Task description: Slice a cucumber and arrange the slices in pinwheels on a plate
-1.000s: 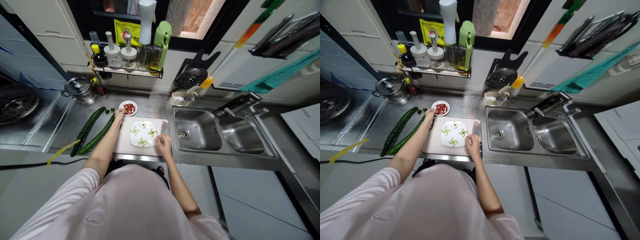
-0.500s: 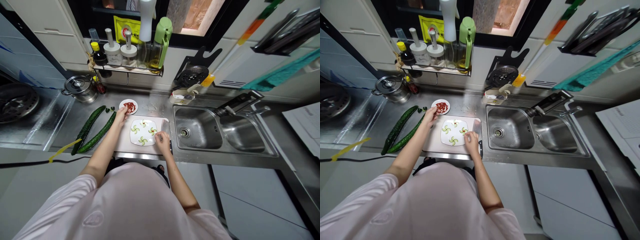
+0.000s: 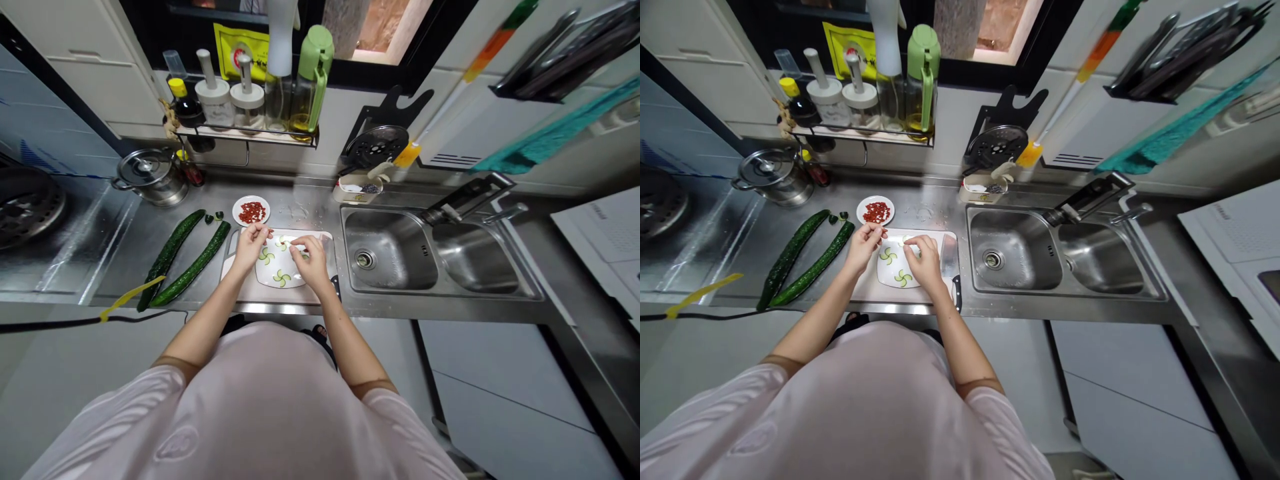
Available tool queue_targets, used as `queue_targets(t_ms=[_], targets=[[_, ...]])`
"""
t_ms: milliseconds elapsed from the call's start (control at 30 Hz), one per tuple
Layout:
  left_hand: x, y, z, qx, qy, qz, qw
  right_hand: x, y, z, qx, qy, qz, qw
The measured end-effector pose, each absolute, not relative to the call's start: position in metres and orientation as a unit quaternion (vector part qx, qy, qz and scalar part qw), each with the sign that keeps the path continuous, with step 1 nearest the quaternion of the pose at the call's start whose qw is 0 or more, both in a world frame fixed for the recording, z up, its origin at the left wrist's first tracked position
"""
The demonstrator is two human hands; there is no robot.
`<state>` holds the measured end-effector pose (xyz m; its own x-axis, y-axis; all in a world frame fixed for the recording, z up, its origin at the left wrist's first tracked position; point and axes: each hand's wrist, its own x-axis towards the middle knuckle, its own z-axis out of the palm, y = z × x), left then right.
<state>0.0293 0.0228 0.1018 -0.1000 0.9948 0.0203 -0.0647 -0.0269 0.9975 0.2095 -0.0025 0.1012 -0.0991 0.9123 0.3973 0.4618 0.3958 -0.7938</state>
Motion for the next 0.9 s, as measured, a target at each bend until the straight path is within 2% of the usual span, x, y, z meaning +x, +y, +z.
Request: queue_targets(t_ms=[400,733,900], targets=[[0.043,-0.003,0.114,0.528,0.475,0.526,0.469,0.198,0.002,0.124,-0.448,-0.744,0.223,0.442],[0.043,-0.008,0.11,0.529,0.474,0.517,0.477,0.199,-0.001,0.121,-0.442,-0.748,0.231,0.438],[0.035,-0.012,0.094,0.543,0.534,0.491,0.422,0.205,-0.004,0.102,-0.457,-0.75,0.224,0.422]])
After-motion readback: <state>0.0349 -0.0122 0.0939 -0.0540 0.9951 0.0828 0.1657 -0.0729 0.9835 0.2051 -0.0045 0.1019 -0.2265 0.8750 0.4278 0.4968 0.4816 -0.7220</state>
